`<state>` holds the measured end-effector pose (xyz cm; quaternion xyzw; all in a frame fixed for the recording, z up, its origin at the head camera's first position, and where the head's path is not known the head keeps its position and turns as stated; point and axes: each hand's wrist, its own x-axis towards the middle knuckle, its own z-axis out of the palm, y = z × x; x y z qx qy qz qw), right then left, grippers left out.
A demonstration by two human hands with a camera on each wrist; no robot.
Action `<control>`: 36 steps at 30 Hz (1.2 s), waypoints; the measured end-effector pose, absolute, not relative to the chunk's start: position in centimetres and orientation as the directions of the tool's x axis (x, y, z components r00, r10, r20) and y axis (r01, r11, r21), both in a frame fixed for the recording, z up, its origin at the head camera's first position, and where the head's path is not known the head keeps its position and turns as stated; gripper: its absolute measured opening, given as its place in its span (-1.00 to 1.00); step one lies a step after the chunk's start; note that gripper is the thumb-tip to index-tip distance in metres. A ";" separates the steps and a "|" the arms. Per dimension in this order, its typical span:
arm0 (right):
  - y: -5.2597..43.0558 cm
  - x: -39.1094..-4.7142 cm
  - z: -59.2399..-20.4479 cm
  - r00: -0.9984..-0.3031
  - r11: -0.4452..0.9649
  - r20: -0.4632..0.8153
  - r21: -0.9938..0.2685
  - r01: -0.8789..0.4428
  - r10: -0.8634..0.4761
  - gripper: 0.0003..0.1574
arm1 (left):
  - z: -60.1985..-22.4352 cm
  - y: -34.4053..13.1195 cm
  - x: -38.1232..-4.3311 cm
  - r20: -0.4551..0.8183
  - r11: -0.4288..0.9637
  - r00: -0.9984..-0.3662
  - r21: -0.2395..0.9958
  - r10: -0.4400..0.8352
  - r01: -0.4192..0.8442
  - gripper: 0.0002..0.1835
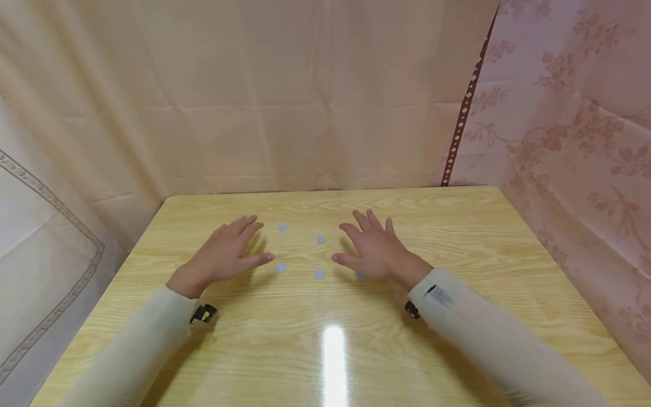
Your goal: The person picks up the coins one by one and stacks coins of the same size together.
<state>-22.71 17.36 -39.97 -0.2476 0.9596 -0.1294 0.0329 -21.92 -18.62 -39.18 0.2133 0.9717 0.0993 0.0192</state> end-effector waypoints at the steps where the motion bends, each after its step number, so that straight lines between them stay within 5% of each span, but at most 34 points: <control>1: 17.2 -22.7 -40.0 -0.873 0.842 -0.002 -0.265 -0.470 -0.488 0.16 | -39.2 -18.6 -21.9 0.007 0.887 -0.906 0.201 0.423 0.415 0.07; 36: 12.2 -23.2 -41.4 -0.778 0.736 0.071 -0.280 -0.616 -0.625 -0.31 | -41.0 -17.2 -21.8 -0.063 0.824 -0.856 0.317 0.513 0.470 -0.29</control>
